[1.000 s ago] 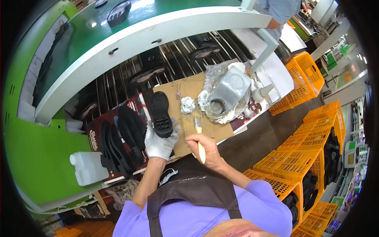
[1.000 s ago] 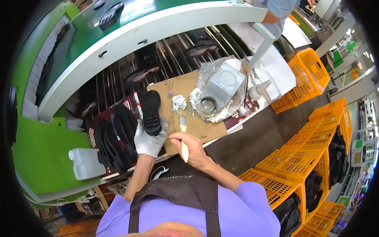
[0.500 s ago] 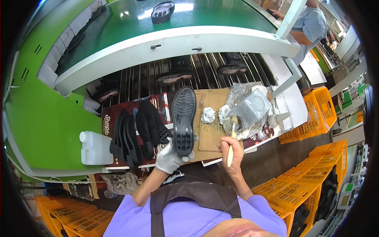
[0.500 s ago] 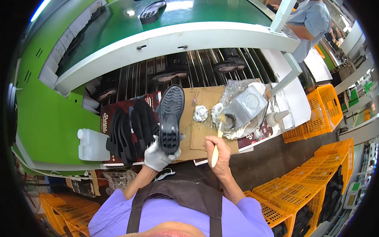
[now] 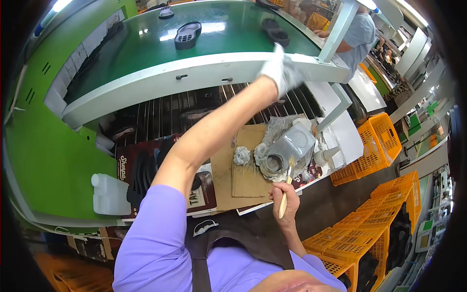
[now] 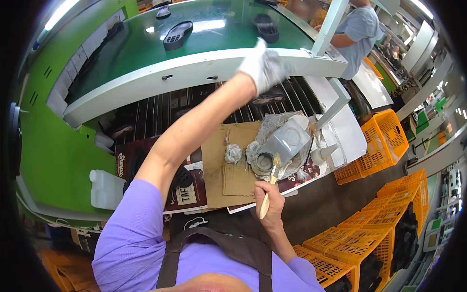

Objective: The person repeatedly picks up black sandals from a conveyor belt, applies a liquid substance to the soles using a brush, and places them back on the belt. The process is continuous, with the person handling each sandal individually.

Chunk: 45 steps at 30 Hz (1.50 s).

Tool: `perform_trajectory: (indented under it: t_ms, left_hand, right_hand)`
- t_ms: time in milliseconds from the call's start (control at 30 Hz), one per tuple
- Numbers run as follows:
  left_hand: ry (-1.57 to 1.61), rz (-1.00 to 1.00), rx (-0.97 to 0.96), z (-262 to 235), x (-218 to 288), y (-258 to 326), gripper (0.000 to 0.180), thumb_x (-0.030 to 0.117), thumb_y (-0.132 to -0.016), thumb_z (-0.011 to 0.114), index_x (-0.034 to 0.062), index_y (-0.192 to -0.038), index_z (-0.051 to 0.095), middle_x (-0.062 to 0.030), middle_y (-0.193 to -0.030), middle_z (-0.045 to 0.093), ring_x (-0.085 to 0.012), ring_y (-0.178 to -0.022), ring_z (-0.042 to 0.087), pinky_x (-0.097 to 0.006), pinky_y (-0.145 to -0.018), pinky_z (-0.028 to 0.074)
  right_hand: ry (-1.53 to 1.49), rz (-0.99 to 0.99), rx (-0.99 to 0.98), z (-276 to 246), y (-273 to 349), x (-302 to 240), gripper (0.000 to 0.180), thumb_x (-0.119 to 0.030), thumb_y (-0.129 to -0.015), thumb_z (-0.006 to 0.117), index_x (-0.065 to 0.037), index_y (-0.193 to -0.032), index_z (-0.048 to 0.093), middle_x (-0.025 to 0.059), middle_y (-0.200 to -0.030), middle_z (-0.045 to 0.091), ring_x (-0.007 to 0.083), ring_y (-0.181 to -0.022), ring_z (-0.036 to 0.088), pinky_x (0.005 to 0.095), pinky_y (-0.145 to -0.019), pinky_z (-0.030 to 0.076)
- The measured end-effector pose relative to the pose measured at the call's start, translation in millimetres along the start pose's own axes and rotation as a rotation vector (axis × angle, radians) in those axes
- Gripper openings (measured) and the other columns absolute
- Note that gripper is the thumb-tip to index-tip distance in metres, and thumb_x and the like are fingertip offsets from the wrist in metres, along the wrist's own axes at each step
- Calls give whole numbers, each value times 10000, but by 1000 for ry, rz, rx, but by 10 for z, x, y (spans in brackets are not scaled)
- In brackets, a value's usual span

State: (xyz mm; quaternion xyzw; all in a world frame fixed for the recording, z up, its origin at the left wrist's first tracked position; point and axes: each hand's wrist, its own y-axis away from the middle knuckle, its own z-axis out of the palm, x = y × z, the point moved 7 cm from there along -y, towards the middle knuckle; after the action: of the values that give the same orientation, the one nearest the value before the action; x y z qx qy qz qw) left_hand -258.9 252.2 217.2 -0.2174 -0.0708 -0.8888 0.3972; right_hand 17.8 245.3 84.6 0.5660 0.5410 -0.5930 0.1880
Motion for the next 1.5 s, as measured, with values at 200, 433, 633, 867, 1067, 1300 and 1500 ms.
perform_trajectory:
  t_ms: [200, 433, 633, 867, 1067, 1300, 1500]
  left_hand:
    - [-1904, 1122, -380, 242, 6, 634, 259, 227, -881, 587, 42, -1059, 619, -160, -934, 655, -298, -814, 649, -353, -747, 539]
    - [-2543, 1197, -130, -3, 697, 251, 417, 351, -848, 588, 52, -1138, 578, -201, -1064, 616, -357, -984, 579, -425, -856, 459]
    - [-2870, 1168, -90, -190, 676, 136, 889, 521, -679, 724, 88, -1365, 361, -214, -1108, 549, -378, -947, 576, -460, -768, 494]
    - [-2788, 1083, -180, -479, 743, -243, 934, 407, -656, 782, 136, -1400, 285, -181, -1039, 564, -348, -925, 590, -446, -754, 494]
    - [-2564, 1544, -265, -401, 811, -136, 713, 713, -755, 512, 53, -999, 629, -162, -912, 645, -327, -799, 642, -412, -666, 527]
    - [-2422, 1754, -67, -322, 944, -7, 737, 828, -586, 551, 104, -675, 652, -116, -685, 637, -287, -655, 647, -387, -548, 519]
    - [-2542, 1627, -28, -207, 860, 148, 749, 845, -564, 544, 108, -655, 641, -108, -655, 626, -277, -605, 638, -392, -485, 501]
  right_hand:
    - [53, 69, 9, -13, 98, 139, 128, -59, -853, 637, -11, -971, 619, 89, -775, 640, 157, -667, 616, 270, -610, 486]
    - [-43, -83, -122, 152, 168, -146, 173, -111, -867, 622, -46, -1023, 591, 101, -880, 620, 244, -789, 628, 327, -682, 490]
    - [65, -235, 95, 117, 557, -405, 106, -120, -871, 612, -72, -956, 572, 98, -780, 581, 293, -676, 602, 355, -562, 471]
    - [316, -166, 254, -43, 1067, -755, 90, -129, -869, 608, -74, -920, 559, 99, -750, 571, 292, -661, 596, 367, -547, 462]
    - [427, -131, 409, -200, 1497, -1174, 92, -156, -878, 572, -71, -888, 539, 110, -775, 593, 320, -721, 597, 400, -604, 453]
    - [498, -191, 459, -142, 1745, -1337, 84, -153, -878, 573, -76, -902, 551, 117, -768, 586, 321, -715, 601, 401, -605, 457]
    - [509, -143, 425, -108, 1822, -1266, 98, -162, -876, 583, -74, -909, 553, 126, -764, 585, 322, -715, 601, 400, -603, 457]
